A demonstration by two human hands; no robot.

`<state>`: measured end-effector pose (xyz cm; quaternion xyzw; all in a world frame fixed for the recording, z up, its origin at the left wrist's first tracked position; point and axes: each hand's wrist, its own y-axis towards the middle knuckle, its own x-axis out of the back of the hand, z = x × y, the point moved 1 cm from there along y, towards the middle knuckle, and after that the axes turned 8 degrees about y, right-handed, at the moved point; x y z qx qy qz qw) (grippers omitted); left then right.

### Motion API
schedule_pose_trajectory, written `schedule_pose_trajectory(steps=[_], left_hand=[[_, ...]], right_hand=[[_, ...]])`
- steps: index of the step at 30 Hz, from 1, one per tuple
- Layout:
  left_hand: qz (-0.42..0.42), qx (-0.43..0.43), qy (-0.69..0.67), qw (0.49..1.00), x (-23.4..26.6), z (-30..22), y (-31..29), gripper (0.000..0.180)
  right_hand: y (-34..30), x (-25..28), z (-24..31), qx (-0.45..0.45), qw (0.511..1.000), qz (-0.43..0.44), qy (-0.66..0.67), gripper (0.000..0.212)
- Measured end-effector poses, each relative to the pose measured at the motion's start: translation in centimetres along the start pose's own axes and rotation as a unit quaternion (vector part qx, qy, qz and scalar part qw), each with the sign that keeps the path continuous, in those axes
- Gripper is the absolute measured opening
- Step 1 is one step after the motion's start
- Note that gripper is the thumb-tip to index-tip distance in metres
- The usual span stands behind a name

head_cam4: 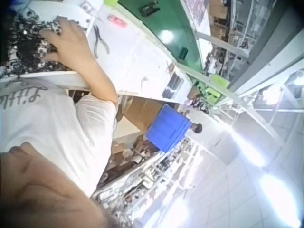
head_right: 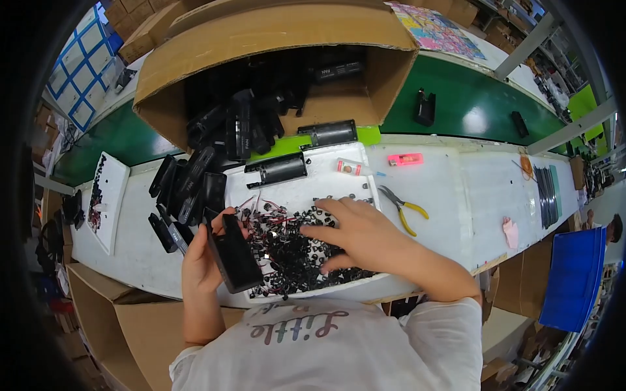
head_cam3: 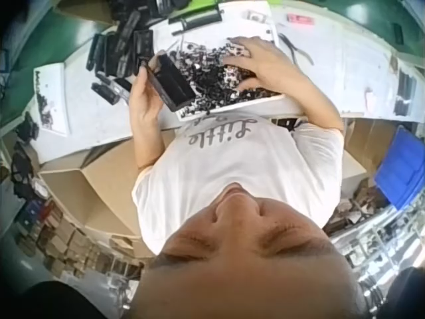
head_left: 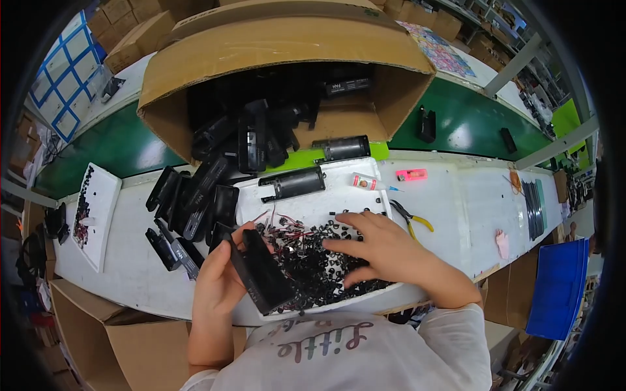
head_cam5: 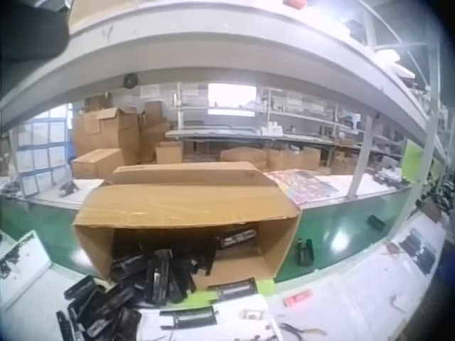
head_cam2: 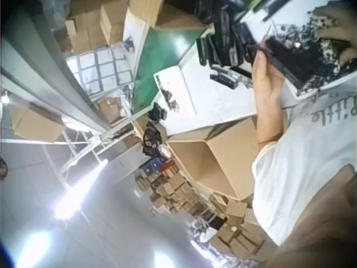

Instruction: The person assembles electronic housing components by applying glue from a bottle and attaching small parts from a parts tray to the housing.

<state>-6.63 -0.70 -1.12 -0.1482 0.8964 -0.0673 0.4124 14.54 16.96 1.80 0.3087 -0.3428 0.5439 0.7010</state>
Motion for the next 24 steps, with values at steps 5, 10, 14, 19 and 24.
schedule_pose_trajectory(steps=[5, 10, 14, 19, 24], left_hand=[[0.001, -0.014, -0.034, 0.999, 1.3, 0.5, -0.4, 0.050], [0.017, 0.052, -0.157, 0.986, 1.0, 1.9, 1.1, 0.049], [0.028, 0.068, -0.115, 0.991, 0.1, 2.3, 1.2, 0.046], [-0.006, 0.073, -0.104, 0.992, 0.2, 2.5, 0.7, 0.047], [-0.028, 0.075, -0.079, 0.994, -0.3, 2.8, 0.0, 0.048]], right_hand=[[-2.9, 0.1, -1.5, 0.131, 0.984, 0.109, -0.055, 0.064], [-2.5, -1.6, -2.2, 0.188, 0.976, 0.090, -0.061, 0.047], [-0.7, -2.5, -2.8, 0.204, 0.978, 0.025, -0.037, 0.032], [0.8, -3.3, -4.2, 0.180, 0.983, -0.019, -0.024, 0.023], [1.9, -2.8, -3.1, 0.119, 0.983, -0.138, -0.002, 0.018]])
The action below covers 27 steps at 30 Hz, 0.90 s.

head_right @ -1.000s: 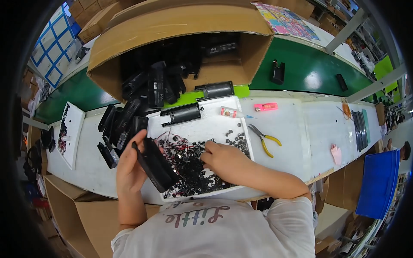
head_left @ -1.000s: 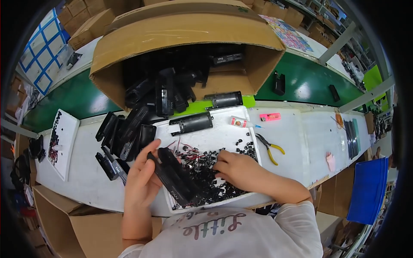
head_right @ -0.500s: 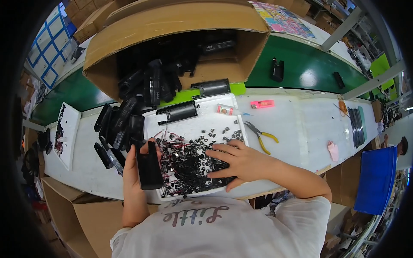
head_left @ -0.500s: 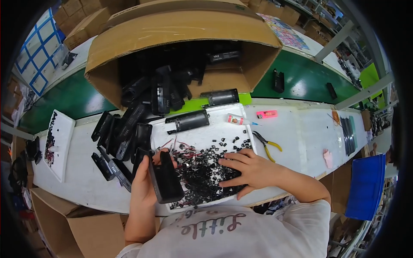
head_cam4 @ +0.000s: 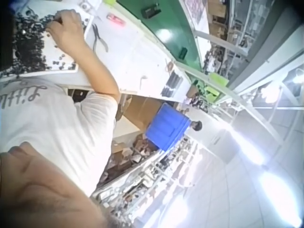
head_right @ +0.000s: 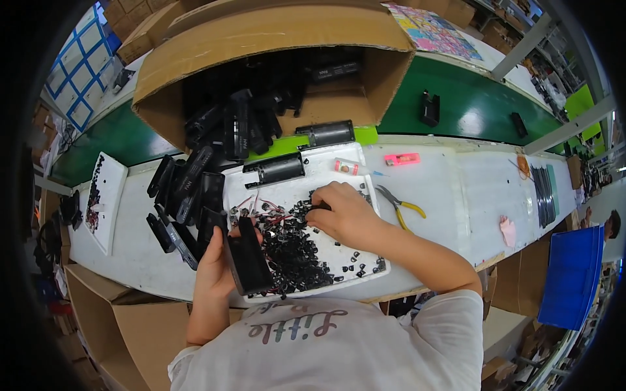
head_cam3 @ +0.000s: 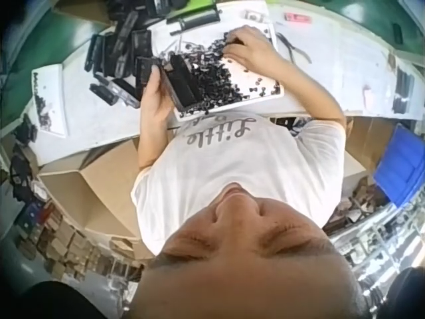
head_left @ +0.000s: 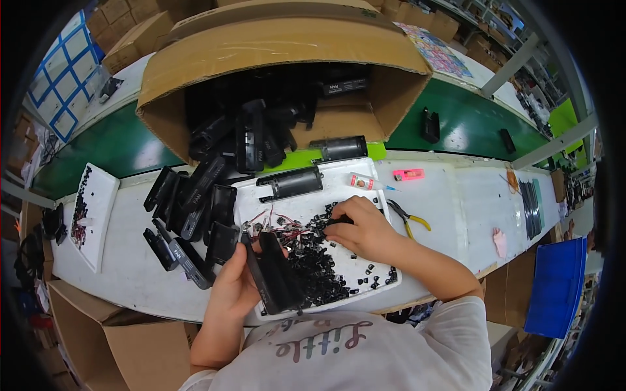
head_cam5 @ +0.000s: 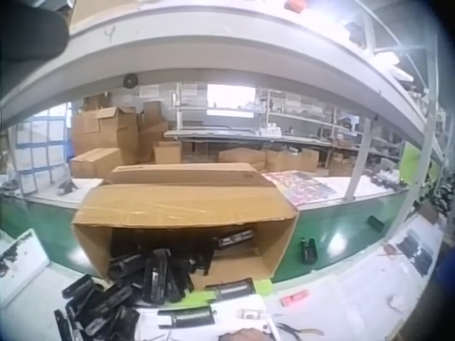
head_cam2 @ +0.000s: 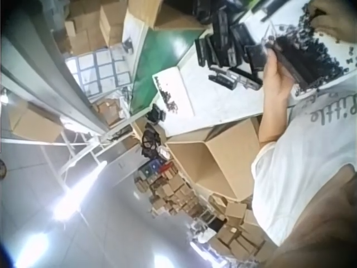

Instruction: The person assembles electronic housing components by applying glue from a bottle and attaching small parts from a parts tray to the housing.

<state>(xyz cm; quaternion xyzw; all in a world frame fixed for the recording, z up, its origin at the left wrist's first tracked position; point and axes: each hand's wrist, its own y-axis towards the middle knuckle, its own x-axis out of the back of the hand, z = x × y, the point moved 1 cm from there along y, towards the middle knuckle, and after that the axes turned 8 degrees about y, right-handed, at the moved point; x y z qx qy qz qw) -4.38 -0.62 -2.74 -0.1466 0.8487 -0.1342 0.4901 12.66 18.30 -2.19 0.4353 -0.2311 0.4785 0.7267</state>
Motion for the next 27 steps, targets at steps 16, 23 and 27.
schedule_pose_trajectory(steps=[16, 23, 27], left_hand=[[0.088, -0.050, 0.097, 0.990, -3.8, 1.5, 1.0, 0.053], [0.101, -0.111, 0.161, 0.975, -3.7, 2.3, 0.5, 0.050], [0.137, -0.129, 0.216, 0.958, -3.7, 2.3, 0.2, 0.054]], right_hand=[[2.5, 0.4, 3.7, 0.017, 0.983, -0.120, 0.135, 0.018], [2.0, 0.7, 4.0, -0.030, 0.972, -0.125, 0.196, 0.017], [2.0, 1.2, 4.4, -0.055, 0.975, -0.124, 0.176, 0.017]])
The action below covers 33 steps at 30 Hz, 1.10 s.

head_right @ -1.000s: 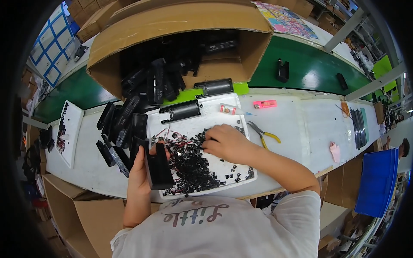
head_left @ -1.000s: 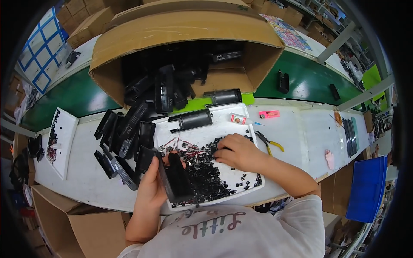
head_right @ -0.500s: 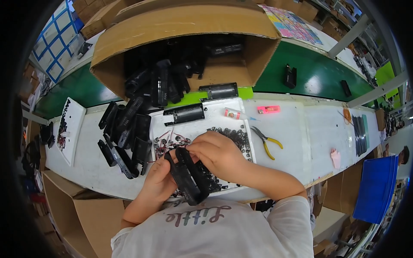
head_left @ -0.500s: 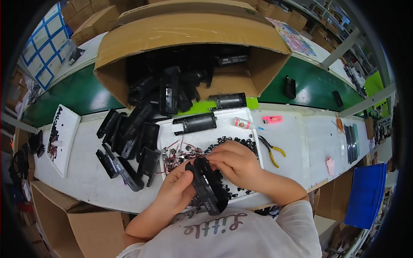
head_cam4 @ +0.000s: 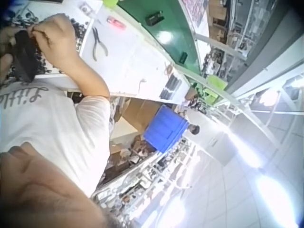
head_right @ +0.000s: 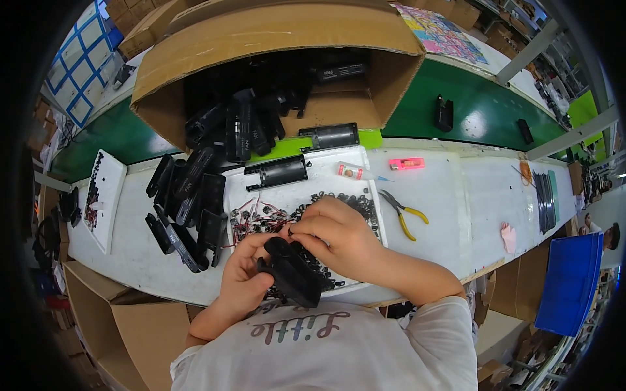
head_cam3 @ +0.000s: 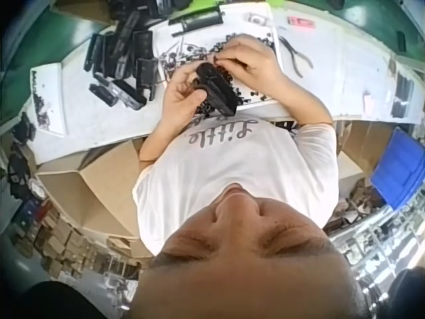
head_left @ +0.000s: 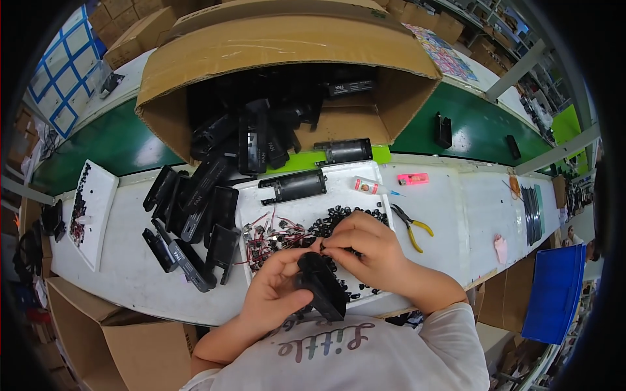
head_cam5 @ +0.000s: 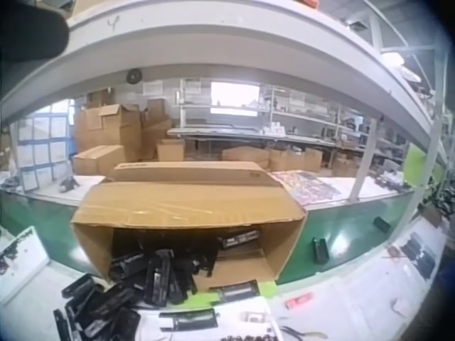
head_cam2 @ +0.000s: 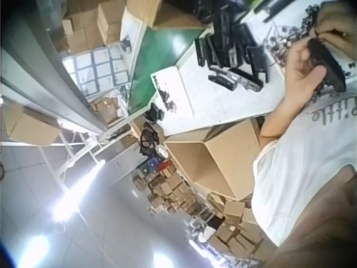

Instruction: The person assembles electronic housing components by applying glue from a bottle and attaching small parts from a parts tray to the housing.

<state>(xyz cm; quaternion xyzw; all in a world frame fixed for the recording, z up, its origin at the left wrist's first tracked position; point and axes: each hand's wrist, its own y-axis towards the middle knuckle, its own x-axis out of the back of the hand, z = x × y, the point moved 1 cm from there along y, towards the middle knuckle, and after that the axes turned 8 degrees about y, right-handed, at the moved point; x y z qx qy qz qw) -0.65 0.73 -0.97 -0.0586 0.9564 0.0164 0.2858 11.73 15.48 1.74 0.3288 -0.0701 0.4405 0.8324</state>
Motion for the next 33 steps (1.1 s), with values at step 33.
schedule_pose_trajectory(steps=[33], left_hand=[[-0.042, -0.026, 0.213, 0.976, -1.6, 1.1, 0.3, 0.081]], right_hand=[[0.0, 0.4, 1.1, -0.166, 0.981, -0.007, 0.096, 0.010]])
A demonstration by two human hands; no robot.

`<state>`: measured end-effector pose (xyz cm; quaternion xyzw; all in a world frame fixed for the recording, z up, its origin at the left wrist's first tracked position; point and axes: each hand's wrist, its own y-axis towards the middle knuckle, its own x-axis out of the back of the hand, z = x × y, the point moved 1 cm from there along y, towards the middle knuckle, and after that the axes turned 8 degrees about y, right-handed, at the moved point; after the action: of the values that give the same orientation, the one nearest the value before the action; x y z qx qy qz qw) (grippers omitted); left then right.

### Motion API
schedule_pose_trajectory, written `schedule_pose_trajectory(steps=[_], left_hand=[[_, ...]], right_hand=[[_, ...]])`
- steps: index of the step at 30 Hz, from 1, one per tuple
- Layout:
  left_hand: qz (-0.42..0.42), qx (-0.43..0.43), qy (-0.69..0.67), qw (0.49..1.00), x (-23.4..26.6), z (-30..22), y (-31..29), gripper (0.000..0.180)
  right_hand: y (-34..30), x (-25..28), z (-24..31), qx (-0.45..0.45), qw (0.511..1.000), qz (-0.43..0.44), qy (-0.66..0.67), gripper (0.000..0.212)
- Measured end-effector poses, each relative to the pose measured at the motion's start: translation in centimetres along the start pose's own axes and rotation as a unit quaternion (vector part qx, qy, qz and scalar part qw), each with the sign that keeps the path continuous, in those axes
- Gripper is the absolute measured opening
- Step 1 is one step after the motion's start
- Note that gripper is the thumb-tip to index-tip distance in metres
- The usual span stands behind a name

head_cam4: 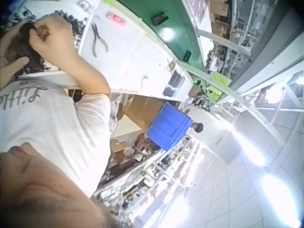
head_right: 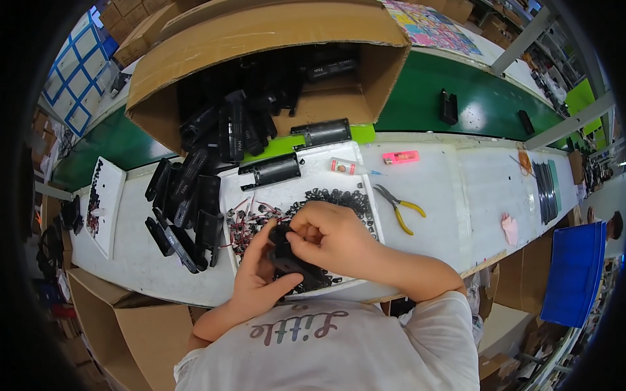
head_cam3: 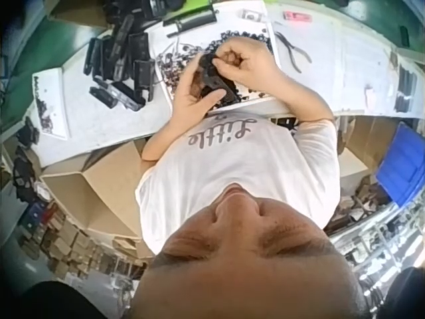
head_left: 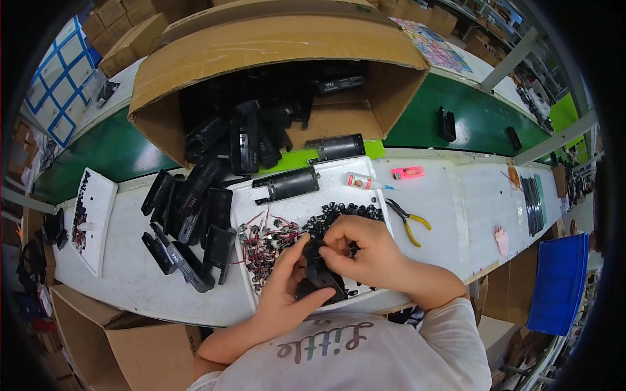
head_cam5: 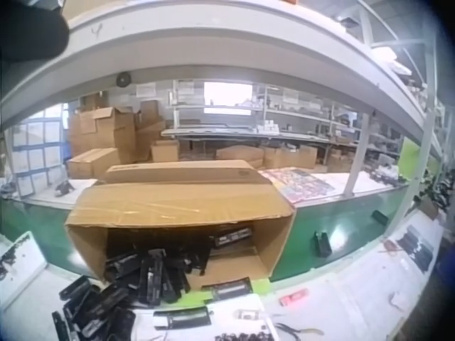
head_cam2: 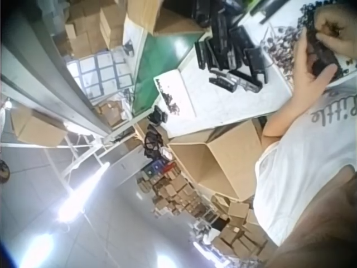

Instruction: The person assembles electronic housing components by applying glue from a bottle and attaching small parts from a parts tray to the housing.

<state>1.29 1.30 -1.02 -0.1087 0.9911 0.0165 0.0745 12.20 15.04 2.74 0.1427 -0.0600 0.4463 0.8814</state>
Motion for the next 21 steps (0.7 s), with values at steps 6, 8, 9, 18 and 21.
schedule_pose_trajectory(steps=[6, 8, 9, 18, 21], left_hand=[[-0.022, 0.141, -0.262, 0.955, 1.0, -0.7, 0.2, 0.059], [0.005, 0.210, -0.352, 0.912, 1.5, -0.6, 0.1, 0.045], [0.008, 0.211, -0.352, 0.912, 1.5, -0.7, 0.1, 0.045], [0.027, 0.207, -0.369, 0.906, 1.8, -0.6, -0.3, 0.051], [0.039, 0.190, -0.348, 0.917, 1.7, -1.0, -0.3, 0.060]], right_hand=[[2.2, 4.0, -2.1, 0.033, 0.919, -0.065, -0.388, 0.021], [2.9, 4.6, -4.1, 0.052, 0.896, -0.069, -0.436, 0.023], [2.9, 4.9, -4.7, 0.067, 0.869, -0.076, -0.484, 0.025], [1.7, 5.5, 0.6, 0.026, 0.942, -0.140, -0.305, 0.025], [-0.1, 4.6, 0.7, 0.090, 0.990, -0.104, 0.018, 0.026]])
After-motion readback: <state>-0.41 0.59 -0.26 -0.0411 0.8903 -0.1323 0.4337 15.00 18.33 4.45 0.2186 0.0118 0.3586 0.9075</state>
